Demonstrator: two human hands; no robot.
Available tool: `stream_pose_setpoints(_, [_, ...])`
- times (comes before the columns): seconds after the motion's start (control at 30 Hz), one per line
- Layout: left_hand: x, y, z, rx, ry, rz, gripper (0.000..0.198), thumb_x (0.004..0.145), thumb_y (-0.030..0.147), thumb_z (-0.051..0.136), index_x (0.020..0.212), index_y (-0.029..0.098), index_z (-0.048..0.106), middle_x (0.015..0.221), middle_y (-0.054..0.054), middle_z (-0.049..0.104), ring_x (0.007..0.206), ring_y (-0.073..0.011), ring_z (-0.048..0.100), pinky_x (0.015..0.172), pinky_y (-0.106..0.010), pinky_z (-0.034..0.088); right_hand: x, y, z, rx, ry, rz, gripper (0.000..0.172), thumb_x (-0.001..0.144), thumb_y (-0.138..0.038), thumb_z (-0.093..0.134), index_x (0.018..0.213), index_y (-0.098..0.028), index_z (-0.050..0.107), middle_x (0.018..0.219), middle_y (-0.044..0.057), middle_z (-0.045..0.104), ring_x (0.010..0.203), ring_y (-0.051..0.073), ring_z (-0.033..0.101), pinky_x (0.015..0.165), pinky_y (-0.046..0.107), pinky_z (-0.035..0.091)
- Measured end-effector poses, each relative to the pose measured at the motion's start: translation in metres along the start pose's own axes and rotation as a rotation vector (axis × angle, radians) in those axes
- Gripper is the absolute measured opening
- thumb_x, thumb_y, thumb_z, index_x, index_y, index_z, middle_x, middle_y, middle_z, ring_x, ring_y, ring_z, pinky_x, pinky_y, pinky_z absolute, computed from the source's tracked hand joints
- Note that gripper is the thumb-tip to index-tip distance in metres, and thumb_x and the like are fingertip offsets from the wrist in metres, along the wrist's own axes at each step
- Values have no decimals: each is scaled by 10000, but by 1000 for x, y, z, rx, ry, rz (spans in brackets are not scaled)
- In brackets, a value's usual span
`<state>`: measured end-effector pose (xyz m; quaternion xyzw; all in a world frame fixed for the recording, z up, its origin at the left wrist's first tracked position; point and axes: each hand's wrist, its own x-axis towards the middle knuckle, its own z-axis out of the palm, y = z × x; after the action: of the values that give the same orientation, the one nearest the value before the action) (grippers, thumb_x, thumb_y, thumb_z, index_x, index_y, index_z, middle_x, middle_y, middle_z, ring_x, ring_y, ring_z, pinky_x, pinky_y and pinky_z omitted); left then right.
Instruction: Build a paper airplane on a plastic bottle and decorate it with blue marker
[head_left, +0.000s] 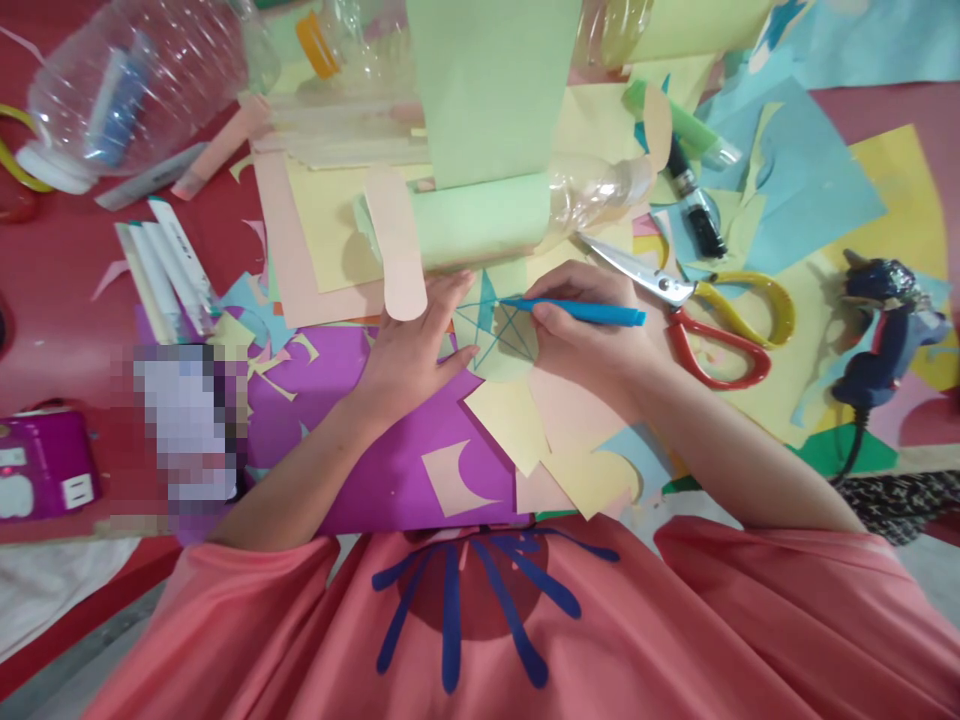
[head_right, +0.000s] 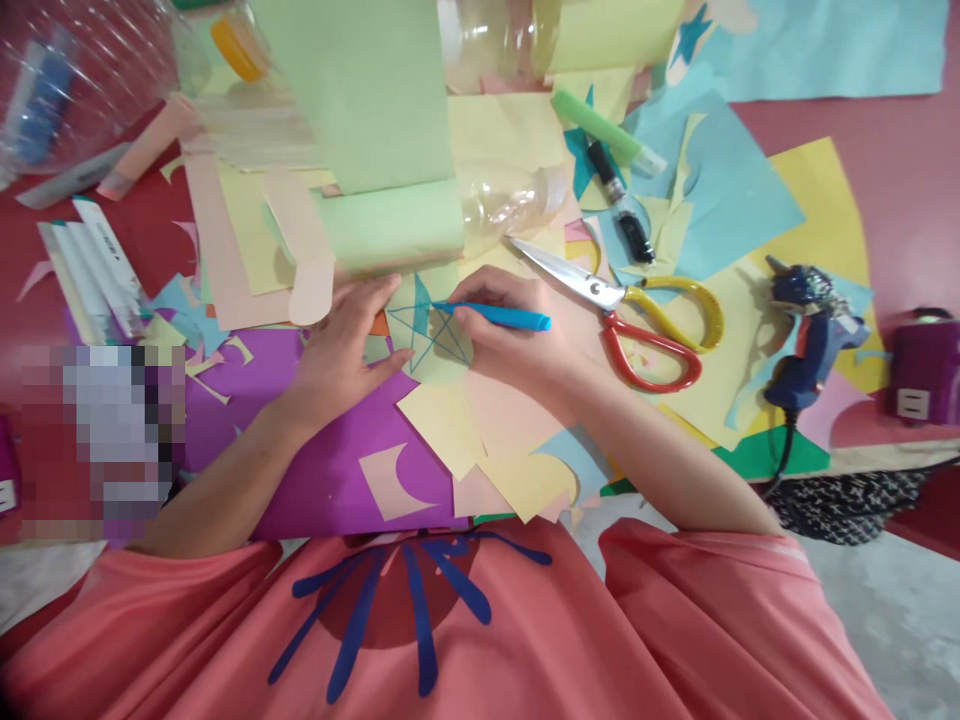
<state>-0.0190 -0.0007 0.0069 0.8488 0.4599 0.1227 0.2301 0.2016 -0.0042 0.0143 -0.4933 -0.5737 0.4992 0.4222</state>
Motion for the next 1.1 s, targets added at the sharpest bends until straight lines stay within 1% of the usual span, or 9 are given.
stream_pose_setpoints(0.1, [0, -1, 1, -10, 18, 19, 606, 872, 327, 573, 1418, 228, 329, 1457, -89, 456, 1362, -266, 411, 1102, -442, 378, -1, 2, 1, -102, -24, 13, 60, 767, -254, 669, 786, -199, 659, 669, -16, 634, 565, 90, 523, 508, 235, 401])
stream_pose_setpoints(0.2, [0, 0, 0, -12, 26, 21, 604, 863, 307, 583, 1410, 226, 341, 1451, -85, 465, 1356, -259, 421, 1102, -432, 385, 0, 2, 1, -150, -33, 23, 46, 768, -226, 658, 789, -190, 674, 677, -15, 644, 570, 85, 519, 512, 230, 392])
stream_pose_setpoints(0.3, [0, 0, 0, -19, 31, 27, 621, 852, 294, 597, 1411, 217, 339, 1450, -91, 467, 1356, -260, 422, 1109, -430, 379, 0, 1, 2, -157, -41, 29, 58, 773, -236, 653, 785, -185, 676, 661, -17, 635, 563, 83, 513, 504, 226, 387])
stream_pose_setpoints(0.4, [0, 1, -1, -25, 21, 19, 631, 852, 282, 594, 1421, 230, 326, 1456, -82, 462, 1363, -259, 415, 1127, -436, 358, -1, -1, 3, -167, -14, 29, 66, 789, -255, 642, 773, -195, 664, 632, -22, 607, 549, 85, 496, 490, 228, 383])
stream_pose_setpoints(0.57, [2, 4, -3, -29, 4, -12, 612, 843, 254, 599, 1405, 239, 355, 1447, -70, 471, 1355, -261, 425, 1119, -444, 373, -1, 3, 2, -110, 12, 7, 59, 798, -262, 643, 782, -207, 655, 665, -13, 622, 577, 98, 525, 516, 244, 428])
stream_pose_setpoints(0.67, [2, 5, -3, -35, 2, -12, 608, 843, 253, 600, 1400, 243, 357, 1447, -71, 472, 1354, -261, 426, 1116, -451, 374, -1, 4, 2, -145, 14, 6, 28, 787, -225, 643, 765, -210, 650, 631, -23, 601, 546, 90, 497, 489, 238, 397])
stream_pose_setpoints(0.8, [1, 4, -2, -29, 9, -6, 609, 848, 253, 599, 1401, 234, 346, 1448, -83, 470, 1359, -260, 418, 1120, -459, 361, -1, 2, 2, -175, 0, 31, 37, 780, -196, 637, 747, -202, 651, 595, -30, 568, 528, 81, 470, 478, 232, 359])
stream_pose_setpoints(0.93, [1, 2, -1, -42, 21, 1, 622, 839, 243, 609, 1402, 232, 345, 1444, -93, 471, 1359, -263, 418, 1118, -459, 361, -4, 1, 2, -152, -27, 51, 40, 783, -201, 635, 752, -188, 658, 571, -33, 542, 530, 78, 470, 491, 231, 354])
stream_pose_setpoints(1.1, [1, 3, -1, -38, 6, 1, 616, 843, 241, 605, 1400, 216, 343, 1446, -107, 465, 1366, -268, 407, 1116, -473, 354, -3, 3, 4, -121, -46, 31, 82, 759, -212, 655, 687, -178, 634, 558, -35, 543, 519, 72, 454, 497, 232, 348])
